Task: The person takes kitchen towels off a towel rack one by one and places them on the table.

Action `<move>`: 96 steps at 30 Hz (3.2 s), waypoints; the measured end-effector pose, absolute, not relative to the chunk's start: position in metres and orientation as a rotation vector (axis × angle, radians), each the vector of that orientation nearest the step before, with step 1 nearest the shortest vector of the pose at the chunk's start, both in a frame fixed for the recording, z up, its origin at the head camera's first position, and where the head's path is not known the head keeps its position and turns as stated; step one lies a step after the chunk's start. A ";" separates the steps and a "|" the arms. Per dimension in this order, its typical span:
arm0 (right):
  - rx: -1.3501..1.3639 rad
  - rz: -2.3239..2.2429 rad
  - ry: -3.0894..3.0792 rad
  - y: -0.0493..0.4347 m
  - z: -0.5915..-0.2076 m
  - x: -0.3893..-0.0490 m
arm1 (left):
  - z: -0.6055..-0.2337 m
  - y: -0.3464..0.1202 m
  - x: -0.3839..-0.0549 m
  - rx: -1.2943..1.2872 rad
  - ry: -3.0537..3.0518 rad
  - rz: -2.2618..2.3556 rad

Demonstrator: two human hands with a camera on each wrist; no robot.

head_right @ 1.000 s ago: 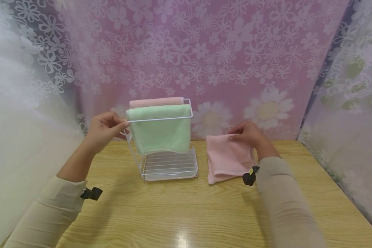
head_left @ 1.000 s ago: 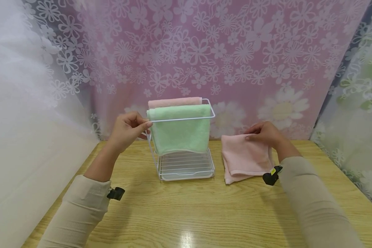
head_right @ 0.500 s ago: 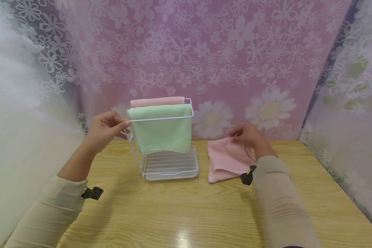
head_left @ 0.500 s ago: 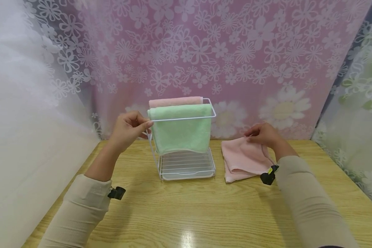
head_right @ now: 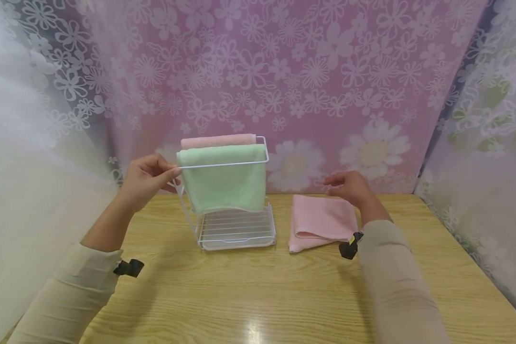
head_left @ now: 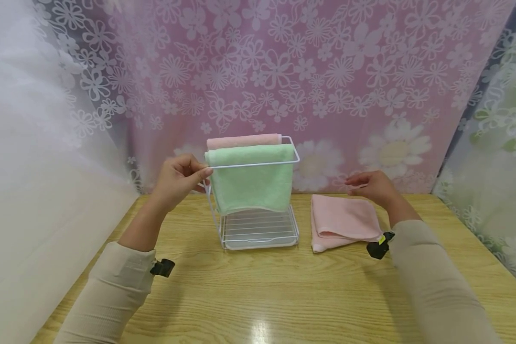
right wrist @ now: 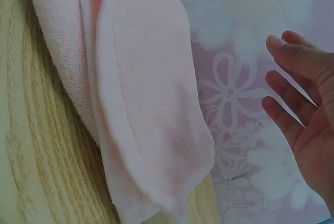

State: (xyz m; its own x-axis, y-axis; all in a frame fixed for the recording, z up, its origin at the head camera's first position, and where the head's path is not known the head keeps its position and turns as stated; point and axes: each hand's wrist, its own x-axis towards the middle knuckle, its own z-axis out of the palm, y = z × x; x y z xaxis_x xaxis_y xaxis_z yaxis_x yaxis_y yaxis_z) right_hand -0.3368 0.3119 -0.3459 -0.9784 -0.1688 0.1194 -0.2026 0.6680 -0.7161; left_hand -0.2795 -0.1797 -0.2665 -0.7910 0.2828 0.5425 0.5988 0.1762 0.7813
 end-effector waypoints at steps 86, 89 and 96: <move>1.027 1.303 -2.570 0.229 -0.231 -0.283 | -0.266 -0.182 -0.278 -0.832 -2.210 -1.680; 1.044 1.248 -2.574 0.226 -0.226 -0.284 | -0.266 -0.182 -0.278 -0.830 -2.213 -1.679; 1.043 1.187 -2.600 0.219 -0.214 -0.285 | -0.266 -0.182 -0.279 -0.841 -2.205 -1.696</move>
State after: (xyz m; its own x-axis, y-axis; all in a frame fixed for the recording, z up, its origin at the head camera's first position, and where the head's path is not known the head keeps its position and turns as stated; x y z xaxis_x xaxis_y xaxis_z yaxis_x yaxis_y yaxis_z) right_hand -0.2846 0.2194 -0.2138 -0.7604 -0.5461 0.3514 -0.6233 0.4618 -0.6310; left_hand -0.2789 -0.1819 -0.2663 -0.8072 0.2972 0.5100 0.5692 0.1633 0.8058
